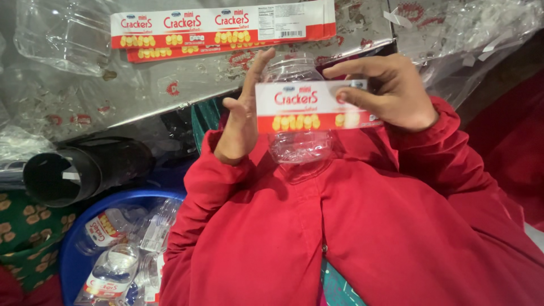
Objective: The person labels plastic jars by hand. They pick up a jar, peel a label from a sheet, and apply it to the side of the jar, smoothing it with their fingers.
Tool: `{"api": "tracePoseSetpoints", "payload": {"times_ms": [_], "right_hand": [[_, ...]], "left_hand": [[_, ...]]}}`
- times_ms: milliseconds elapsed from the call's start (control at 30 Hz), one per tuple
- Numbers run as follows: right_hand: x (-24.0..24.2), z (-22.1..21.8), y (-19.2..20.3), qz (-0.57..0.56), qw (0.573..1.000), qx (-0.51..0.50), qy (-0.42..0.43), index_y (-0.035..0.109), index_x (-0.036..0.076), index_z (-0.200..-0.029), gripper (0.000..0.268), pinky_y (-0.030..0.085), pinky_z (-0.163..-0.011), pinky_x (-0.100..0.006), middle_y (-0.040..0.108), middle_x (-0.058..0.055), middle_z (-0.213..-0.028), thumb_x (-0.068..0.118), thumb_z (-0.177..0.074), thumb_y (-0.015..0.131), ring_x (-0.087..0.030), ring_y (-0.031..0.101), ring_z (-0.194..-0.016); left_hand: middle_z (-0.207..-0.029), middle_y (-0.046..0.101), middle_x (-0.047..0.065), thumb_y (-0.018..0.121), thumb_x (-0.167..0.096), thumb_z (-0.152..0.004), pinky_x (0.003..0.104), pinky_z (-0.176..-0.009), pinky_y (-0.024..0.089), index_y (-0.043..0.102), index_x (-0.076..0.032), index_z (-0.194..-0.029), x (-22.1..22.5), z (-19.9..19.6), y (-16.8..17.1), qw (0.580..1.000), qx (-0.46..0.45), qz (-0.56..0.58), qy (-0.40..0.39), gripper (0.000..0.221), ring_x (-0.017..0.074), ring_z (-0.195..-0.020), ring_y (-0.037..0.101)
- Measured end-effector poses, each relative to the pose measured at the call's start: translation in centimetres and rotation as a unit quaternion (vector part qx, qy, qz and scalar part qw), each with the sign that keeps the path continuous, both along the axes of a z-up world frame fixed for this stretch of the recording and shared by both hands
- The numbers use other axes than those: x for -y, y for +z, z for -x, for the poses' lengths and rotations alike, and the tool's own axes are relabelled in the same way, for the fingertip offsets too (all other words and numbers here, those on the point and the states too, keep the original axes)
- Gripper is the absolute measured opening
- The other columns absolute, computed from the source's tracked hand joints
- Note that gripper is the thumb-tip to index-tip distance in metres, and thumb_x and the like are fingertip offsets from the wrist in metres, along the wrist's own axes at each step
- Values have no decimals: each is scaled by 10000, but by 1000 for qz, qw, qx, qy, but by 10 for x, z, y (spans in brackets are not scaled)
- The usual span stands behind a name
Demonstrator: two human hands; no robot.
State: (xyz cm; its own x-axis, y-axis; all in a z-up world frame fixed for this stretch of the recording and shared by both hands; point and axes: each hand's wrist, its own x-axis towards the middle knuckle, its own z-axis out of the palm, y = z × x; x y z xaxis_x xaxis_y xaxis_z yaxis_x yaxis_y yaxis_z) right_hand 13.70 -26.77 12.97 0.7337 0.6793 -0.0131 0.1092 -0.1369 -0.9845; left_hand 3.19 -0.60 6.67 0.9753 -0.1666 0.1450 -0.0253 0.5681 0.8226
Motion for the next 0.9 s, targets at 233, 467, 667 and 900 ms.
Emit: {"api": "tracePoseSetpoints", "payload": {"times_ms": [233,467,667,900], "right_hand": [[-5,-1,-2,91,995,-7,50,670,63,-1339,436,405,-509,-196,718,-25,-837,73,-915,773,-28,551,-608],[-7,1,-55,153,981,116,23,515,75,-1503,694,498,-600,-261,702,-95,-990,47,-877,811,-124,599,-705],[-11,16,-59,-37,977,211,13,100,143,-1679,1074,495,-1110,-437,400,-237,-1601,56,-865,796,-303,575,-1292],[-46,19,-24,-97,814,569,-66,242,184,-1617,967,291,-1217,-627,229,-227,-1670,196,-836,812,-494,361,-1435]], "left_hand": [[-1702,285,191,714,-150,-1000,433,-1292,359,153,-92,-1701,-13,4,18,995,-71,-67,-35,900,295,-1545,409],[-1492,507,205,644,-53,-986,360,-1005,531,183,-135,-1646,-26,0,3,986,-161,-7,-31,809,249,-1291,571],[-1101,681,57,688,-7,-990,284,-903,513,583,54,-1304,-44,6,-42,982,-160,-77,60,337,121,-984,624],[-844,632,34,657,-77,-1060,271,-712,504,521,-14,-1123,2,11,-21,969,-106,27,219,162,111,-730,590]]}}
